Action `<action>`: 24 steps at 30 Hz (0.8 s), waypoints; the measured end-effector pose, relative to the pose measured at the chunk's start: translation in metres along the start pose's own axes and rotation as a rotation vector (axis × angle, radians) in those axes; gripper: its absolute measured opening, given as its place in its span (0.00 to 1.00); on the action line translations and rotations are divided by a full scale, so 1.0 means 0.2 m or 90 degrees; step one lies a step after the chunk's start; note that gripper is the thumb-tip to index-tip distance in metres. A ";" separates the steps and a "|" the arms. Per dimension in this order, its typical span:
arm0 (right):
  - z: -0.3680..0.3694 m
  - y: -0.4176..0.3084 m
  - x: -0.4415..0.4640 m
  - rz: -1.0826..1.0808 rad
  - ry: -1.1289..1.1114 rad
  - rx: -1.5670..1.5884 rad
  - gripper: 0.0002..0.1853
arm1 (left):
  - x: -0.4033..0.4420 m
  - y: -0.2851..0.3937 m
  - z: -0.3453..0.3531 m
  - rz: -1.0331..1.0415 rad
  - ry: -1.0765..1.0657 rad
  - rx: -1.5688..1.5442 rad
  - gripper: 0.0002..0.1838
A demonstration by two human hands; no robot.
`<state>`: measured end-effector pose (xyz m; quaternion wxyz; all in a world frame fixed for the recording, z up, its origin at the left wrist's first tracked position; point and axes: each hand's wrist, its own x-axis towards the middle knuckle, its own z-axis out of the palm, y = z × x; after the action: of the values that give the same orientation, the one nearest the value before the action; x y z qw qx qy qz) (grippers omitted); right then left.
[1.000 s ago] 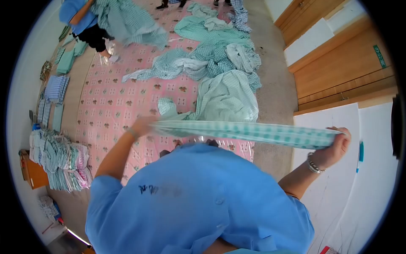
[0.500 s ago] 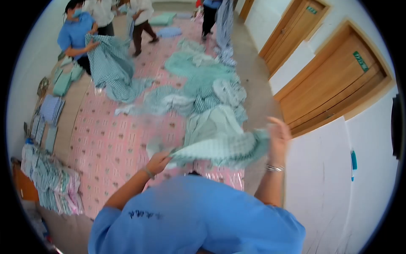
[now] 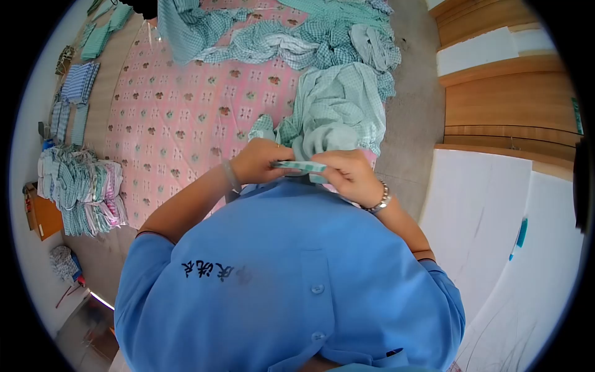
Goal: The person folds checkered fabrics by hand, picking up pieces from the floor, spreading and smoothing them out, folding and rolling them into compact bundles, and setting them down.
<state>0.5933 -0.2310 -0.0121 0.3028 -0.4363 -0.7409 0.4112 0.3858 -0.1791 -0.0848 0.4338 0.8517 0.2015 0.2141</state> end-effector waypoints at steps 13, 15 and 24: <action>-0.65 -0.29 -0.26 -0.299 0.705 -0.096 0.09 | 0.06 -0.58 -0.08 -0.279 0.097 0.312 0.22; -0.64 -0.29 -0.28 -0.294 0.725 -0.102 0.10 | 0.00 -0.74 -0.31 -0.198 0.203 0.473 0.21; -0.58 -0.26 -0.31 -0.164 0.839 -0.019 0.09 | -0.54 -0.94 -0.51 -0.496 0.507 -0.322 0.11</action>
<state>0.6931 -0.2614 0.0827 0.7322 -0.5085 -0.4530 0.0094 0.2120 -0.0677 -0.2051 0.5600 0.4407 0.5877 0.3832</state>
